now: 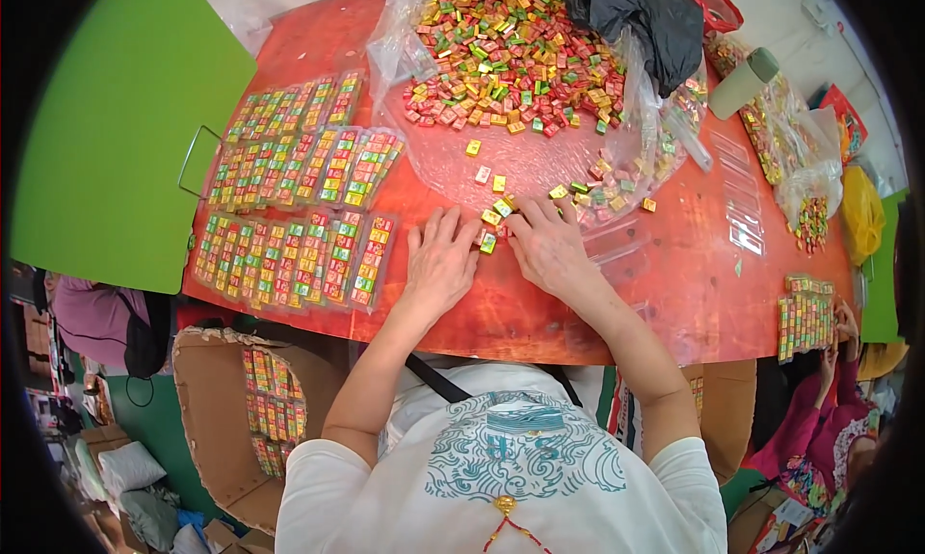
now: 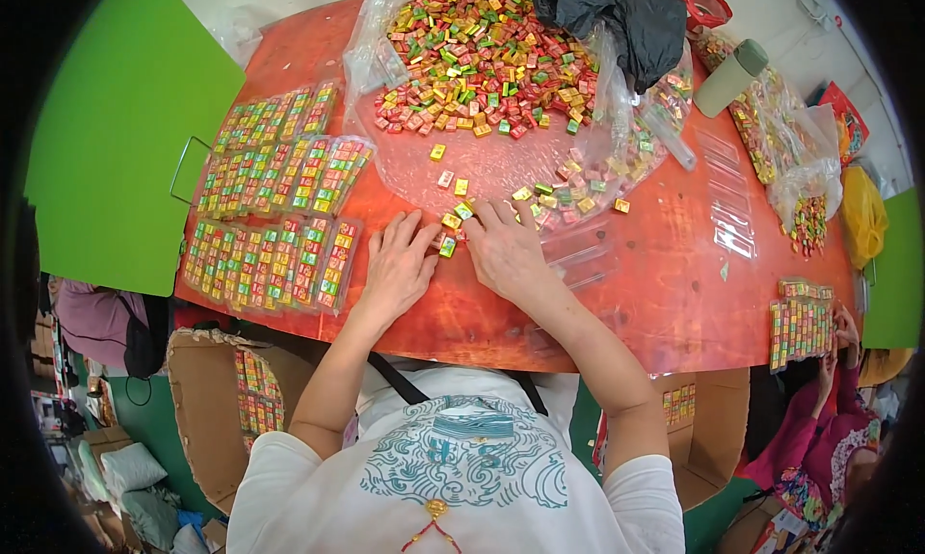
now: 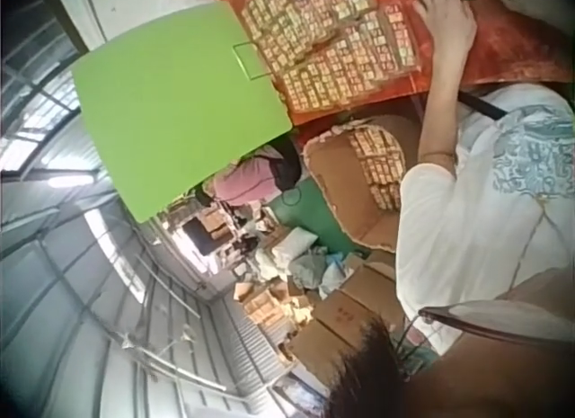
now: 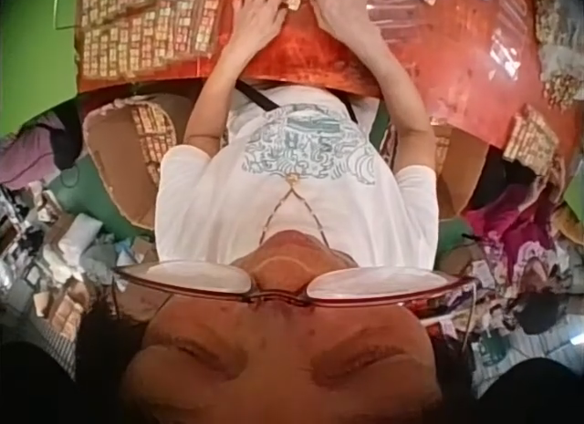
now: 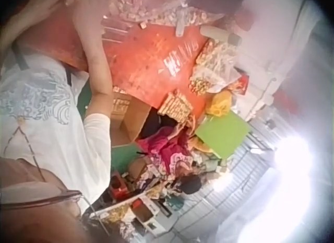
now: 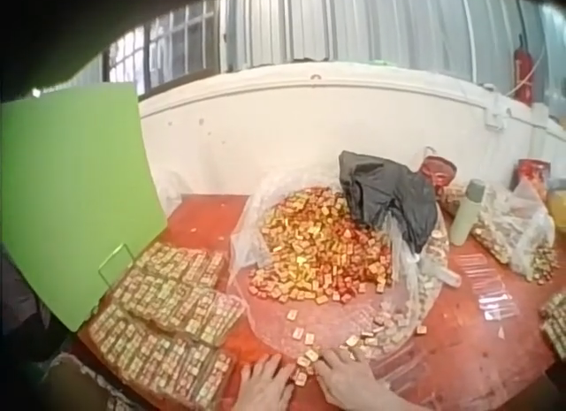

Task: Sorting small colorful toy bricks and arranging them into specific layouts before placing them into plastic packaging trays.

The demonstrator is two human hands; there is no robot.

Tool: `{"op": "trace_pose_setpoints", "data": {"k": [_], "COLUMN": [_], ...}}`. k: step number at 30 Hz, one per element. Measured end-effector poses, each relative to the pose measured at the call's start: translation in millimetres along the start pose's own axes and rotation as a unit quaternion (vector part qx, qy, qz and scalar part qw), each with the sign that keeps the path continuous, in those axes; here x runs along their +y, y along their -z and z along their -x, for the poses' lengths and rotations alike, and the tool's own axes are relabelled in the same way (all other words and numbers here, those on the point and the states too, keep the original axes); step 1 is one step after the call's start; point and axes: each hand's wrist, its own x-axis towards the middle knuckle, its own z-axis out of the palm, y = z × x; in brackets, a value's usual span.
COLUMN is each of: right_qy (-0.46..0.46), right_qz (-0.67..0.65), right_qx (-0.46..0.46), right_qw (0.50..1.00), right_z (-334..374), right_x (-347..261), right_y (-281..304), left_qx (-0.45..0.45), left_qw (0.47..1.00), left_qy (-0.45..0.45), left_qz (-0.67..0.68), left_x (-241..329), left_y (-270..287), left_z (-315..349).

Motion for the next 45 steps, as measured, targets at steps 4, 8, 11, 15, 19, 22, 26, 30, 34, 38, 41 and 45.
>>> {"op": "trace_pose_setpoints", "data": {"k": [4,8,11,15,19,22,26,30,34,38,41,45], "right_qy": [0.000,-0.008,0.007,-0.021,-0.030,-0.038,-0.018,0.017,0.007,0.011,0.019,0.012], "right_qz": [0.014,0.015,-0.005,-0.011,0.043,0.033,0.032,0.022,-0.020,-0.051,-0.054,-0.018], "right_qx": [-0.026,-0.034,-0.039,-0.022,-0.005,-0.052,-0.021,-0.028,-0.046,-0.033,-0.045,-0.045], "right_qw": [1.000,0.999,0.999,0.999,0.999,0.997,0.999,0.999,0.999,0.998,0.997,0.999], "right_z": [4.2,8.8,7.7,3.0,-6.3,-6.5,2.4,11.5,8.4,5.3,6.2,7.6], "right_x": [-6.5,-15.9,-19.6,-4.6,4.4,4.9,12.8,15.7,6.6,-3.5,-5.4,-3.5], "right_y": [5.2,5.7,9.5,6.0,-1.0,-1.2,4.7,10.7,15.3,7.9,4.8,5.6], "left_qx": [0.000,0.014,0.010,0.043,0.044,0.071,0.057,0.088,0.057,0.059,0.060,0.028], "left_qw": [1.000,1.000,1.000,0.998,0.998,0.996,0.998,0.992,0.990,0.995,0.996,0.997], "left_qy": [-0.001,-0.004,0.000,-0.008,-0.029,-0.036,-0.003,0.012,0.040,0.042,0.008,0.001], "left_qz": [0.004,0.007,-0.001,0.040,-0.039,-0.050,-0.006,-0.087,-0.123,-0.069,-0.067,-0.068], "left_x": [-3.2,-1.9,-0.6,-1.0,-1.5,-7.6,-15.0,-7.2,5.9,6.3,-1.2,-6.0], "left_y": [-1.5,-3.4,-0.7,3.0,-10.8,-19.2,-11.5,-0.8,3.3,5.5,6.3,5.7], "left_z": [6.3,8.6,6.3,-11.6,-38.8,-44.6,-28.5,4.1,19.5,22.4,17.9,15.1]}}
